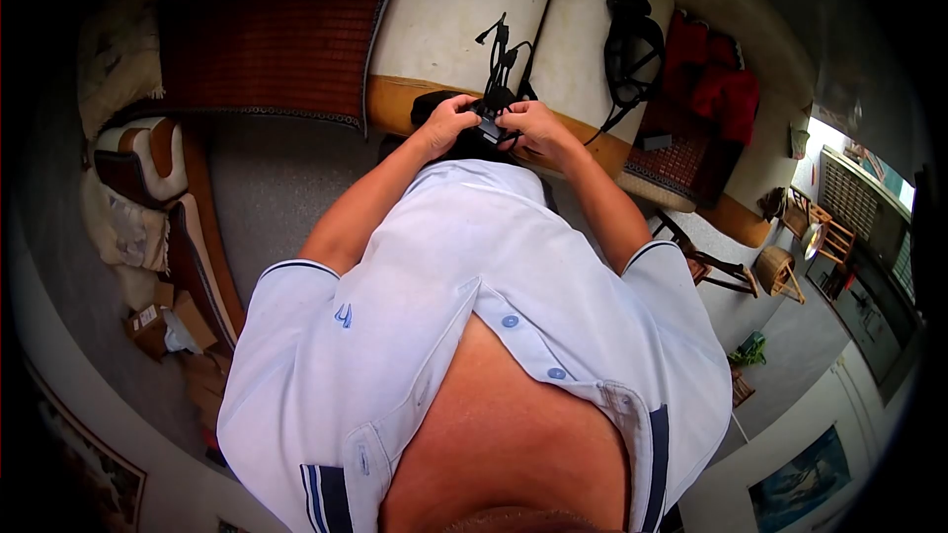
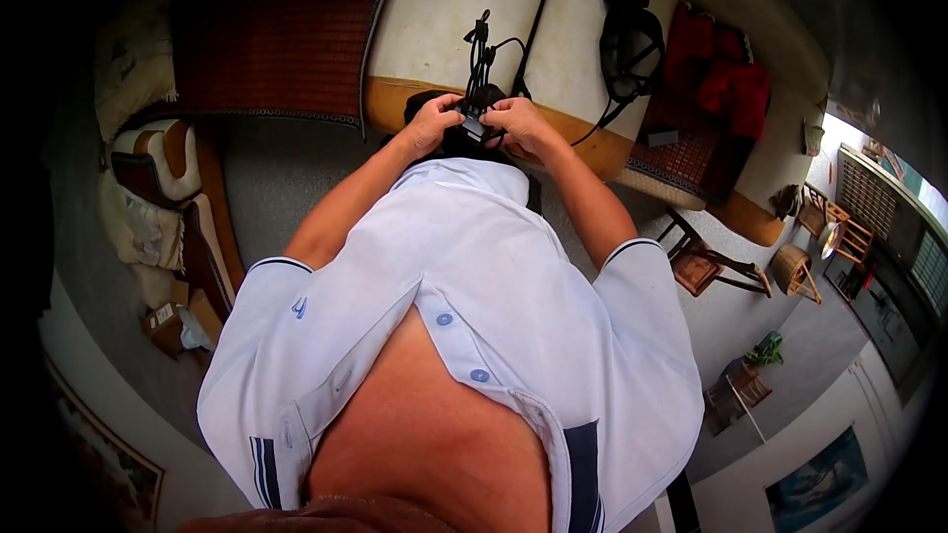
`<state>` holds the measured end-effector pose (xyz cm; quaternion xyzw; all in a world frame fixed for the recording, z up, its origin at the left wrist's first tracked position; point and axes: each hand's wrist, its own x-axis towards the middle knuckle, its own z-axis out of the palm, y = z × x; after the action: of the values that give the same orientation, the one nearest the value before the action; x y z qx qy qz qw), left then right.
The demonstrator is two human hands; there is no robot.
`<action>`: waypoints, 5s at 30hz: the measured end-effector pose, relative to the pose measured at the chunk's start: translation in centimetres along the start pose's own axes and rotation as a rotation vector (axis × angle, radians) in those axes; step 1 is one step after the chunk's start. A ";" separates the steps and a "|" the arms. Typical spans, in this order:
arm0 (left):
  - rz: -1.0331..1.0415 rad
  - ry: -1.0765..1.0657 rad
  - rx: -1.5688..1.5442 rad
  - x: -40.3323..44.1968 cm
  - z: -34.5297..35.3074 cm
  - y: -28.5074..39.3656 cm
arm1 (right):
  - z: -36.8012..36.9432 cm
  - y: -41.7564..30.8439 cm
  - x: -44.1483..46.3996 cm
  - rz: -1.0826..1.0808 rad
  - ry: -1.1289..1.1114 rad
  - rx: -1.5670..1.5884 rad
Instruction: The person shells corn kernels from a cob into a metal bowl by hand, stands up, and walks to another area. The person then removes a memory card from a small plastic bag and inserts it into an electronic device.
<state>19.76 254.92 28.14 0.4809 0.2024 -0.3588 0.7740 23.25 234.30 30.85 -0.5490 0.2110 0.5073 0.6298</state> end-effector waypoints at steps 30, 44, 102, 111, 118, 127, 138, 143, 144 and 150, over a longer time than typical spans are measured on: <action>0.046 0.022 -0.050 0.6 -0.4 0.1 | -0.3 -0.1 0.7 -0.161 0.014 -0.091; 0.036 0.044 -0.038 0.5 0.0 0.1 | -0.4 -1.8 0.1 -0.060 0.000 -0.273; 0.043 0.122 -0.090 0.5 -0.3 0.5 | -0.2 -0.5 0.3 -0.447 0.332 -0.304; 0.087 0.192 -0.066 1.2 -0.1 0.4 | 2.2 -0.5 -0.2 -0.897 0.618 -1.175; 0.090 0.204 -0.018 0.9 -0.2 0.4 | 2.6 -0.3 1.2 -0.932 0.593 -1.322; 0.099 0.248 0.088 1.8 -1.2 0.0 | 2.5 -1.5 1.8 -0.999 0.626 -1.399; 0.339 0.697 0.922 6.7 -4.8 -0.7 | -0.2 0.8 1.5 -0.646 0.585 -0.465; 0.485 0.893 0.881 3.7 -4.5 -1.6 | 2.7 2.2 1.0 -0.495 0.279 -0.194; 0.590 0.921 0.909 2.4 -4.7 -1.8 | 3.4 2.3 1.3 -0.472 0.232 -0.213; 0.434 0.614 0.477 -7.9 -9.2 -5.3 | 12.5 1.8 3.1 -0.425 -0.070 -0.503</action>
<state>10.81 264.52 25.97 0.7616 0.2290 -0.0651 0.6028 19.25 246.73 31.25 -0.7014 -0.0619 0.4194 0.5729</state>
